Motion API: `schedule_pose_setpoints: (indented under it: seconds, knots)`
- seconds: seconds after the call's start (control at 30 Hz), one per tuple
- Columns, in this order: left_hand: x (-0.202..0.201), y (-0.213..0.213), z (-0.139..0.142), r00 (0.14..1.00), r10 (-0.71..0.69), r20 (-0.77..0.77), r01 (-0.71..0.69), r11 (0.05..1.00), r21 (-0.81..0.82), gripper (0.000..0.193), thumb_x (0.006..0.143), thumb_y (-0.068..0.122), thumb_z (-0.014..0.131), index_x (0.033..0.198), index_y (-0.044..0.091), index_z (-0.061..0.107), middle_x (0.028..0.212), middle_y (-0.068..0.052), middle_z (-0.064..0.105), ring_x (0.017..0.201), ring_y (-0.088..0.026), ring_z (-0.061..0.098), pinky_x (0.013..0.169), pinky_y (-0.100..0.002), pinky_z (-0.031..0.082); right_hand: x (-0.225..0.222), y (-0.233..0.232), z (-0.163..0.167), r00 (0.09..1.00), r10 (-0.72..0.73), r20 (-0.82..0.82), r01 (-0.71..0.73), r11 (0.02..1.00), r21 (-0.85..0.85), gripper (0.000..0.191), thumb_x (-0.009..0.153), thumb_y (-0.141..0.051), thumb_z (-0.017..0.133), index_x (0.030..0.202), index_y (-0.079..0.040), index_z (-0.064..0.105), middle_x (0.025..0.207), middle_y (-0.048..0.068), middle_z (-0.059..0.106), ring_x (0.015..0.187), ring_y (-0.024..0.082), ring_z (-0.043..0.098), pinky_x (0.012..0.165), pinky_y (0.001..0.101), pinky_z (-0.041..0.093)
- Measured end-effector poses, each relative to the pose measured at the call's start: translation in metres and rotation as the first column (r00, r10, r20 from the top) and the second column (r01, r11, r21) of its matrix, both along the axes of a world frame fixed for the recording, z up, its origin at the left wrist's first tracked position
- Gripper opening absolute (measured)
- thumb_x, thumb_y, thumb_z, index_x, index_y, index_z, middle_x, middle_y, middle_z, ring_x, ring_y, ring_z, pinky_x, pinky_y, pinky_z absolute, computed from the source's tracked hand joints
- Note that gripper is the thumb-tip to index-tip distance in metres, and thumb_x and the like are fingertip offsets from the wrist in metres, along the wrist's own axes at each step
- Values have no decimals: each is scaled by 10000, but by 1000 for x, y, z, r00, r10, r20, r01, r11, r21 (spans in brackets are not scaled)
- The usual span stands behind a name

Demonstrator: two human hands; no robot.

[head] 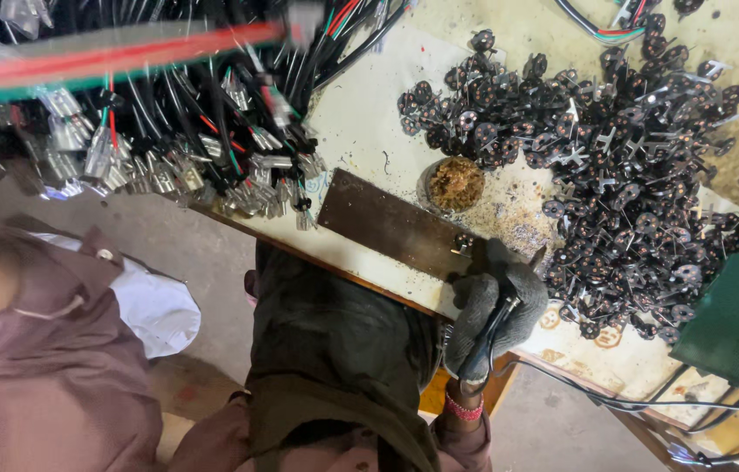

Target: The person solders electrical wires to metal plug connectors at a workbench. Holding a wire in one hand and a soldering iron in the other, they tin the wire ends, solder them into connector terminals, and place finished connectors with a large pile of completed parts on the bench.

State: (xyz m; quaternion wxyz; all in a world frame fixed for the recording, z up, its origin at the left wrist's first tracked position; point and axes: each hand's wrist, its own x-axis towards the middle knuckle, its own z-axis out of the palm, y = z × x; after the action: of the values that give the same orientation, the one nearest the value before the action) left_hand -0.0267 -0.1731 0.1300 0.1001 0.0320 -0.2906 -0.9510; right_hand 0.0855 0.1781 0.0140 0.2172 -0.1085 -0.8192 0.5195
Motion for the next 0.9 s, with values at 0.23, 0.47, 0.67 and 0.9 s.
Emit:
schedule_pose_setpoints:
  seconds: [0.23, 0.47, 0.67, 0.9]
  knots:
    - [-19, 120, -8, 901, -425, 86, 374, 861, 344, 334, 1174, 342, 453, 1152, 57, 627, 701, 66, 444, 563, -68, 423, 503, -238, 370, 19, -19, 13, 963, 247, -109, -261, 955, -143, 569, 889, -339, 817, 1208, -25, 466, 1160, 94, 520, 1061, 214, 526, 989, 372, 443]
    - [9, 175, -105, 924, -190, 331, 248, 959, -140, 284, 1125, 300, 499, 1120, 55, 641, 865, 65, 580, 775, -52, 529, 715, -231, 445, 34, -34, 6, 955, 240, 173, -59, 730, -681, 268, 987, 62, 686, 1181, -48, 537, 1090, 108, 598, 950, 232, 692, 851, 371, 590]
    - [56, 171, -104, 847, -188, 498, 415, 819, -397, 229, 1083, 230, 600, 1126, 18, 675, 786, 42, 550, 666, -44, 449, 572, -239, 348, 30, -24, -4, 931, 204, 301, -104, 942, -319, 277, 953, 77, 675, 1143, -59, 525, 1040, 89, 629, 871, 199, 721, 743, 331, 582]
    - [45, 137, -113, 800, -337, 497, 600, 482, -639, 265, 1087, 253, 585, 992, 29, 688, 806, 41, 611, 703, -37, 531, 598, -228, 447, 44, -8, -19, 904, 385, 184, -143, 679, -720, 72, 1014, -13, 598, 1081, -30, 615, 1084, 108, 714, 944, 207, 725, 831, 352, 613]
